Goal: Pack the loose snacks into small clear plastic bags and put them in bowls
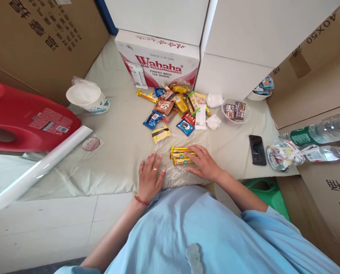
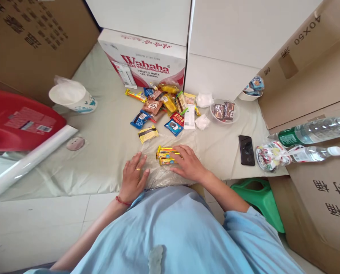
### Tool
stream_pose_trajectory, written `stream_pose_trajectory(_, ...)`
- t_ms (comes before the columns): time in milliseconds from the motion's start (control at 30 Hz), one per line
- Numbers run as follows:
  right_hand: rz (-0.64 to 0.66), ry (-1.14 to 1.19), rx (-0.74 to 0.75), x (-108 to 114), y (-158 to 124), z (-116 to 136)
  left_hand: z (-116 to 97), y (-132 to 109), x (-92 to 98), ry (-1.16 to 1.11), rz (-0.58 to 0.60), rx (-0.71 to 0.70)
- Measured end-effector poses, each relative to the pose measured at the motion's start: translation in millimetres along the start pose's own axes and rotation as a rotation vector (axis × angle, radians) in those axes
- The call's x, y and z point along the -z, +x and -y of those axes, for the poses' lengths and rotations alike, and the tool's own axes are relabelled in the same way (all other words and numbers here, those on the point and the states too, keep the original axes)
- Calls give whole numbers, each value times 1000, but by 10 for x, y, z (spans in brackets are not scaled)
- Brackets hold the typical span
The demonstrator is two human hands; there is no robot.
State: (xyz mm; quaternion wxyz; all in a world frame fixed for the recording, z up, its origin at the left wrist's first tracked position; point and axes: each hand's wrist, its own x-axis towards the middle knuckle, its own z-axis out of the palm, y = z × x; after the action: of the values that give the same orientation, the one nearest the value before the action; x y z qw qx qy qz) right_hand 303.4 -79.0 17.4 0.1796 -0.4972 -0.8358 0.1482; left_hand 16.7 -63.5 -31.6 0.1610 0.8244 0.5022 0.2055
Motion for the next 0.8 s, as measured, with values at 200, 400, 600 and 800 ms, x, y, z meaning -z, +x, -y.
stream_pose_trajectory(200, 131, 115, -30, 35, -803, -69, 274, -152, 255, -22, 278, -388)
stream_pose_trajectory(400, 59, 118, -172, -127, -853, -123, 292, -31, 282, 48, 385, -353)
stream_pose_trajectory(600, 117, 290, -99, 254, -464, -294, 300, 303, 303, 89, 390, -344)
stream_pose_trajectory(800, 121, 414, -305, 388, -85, -536, 368, 522, 219, -31, 271, -155)
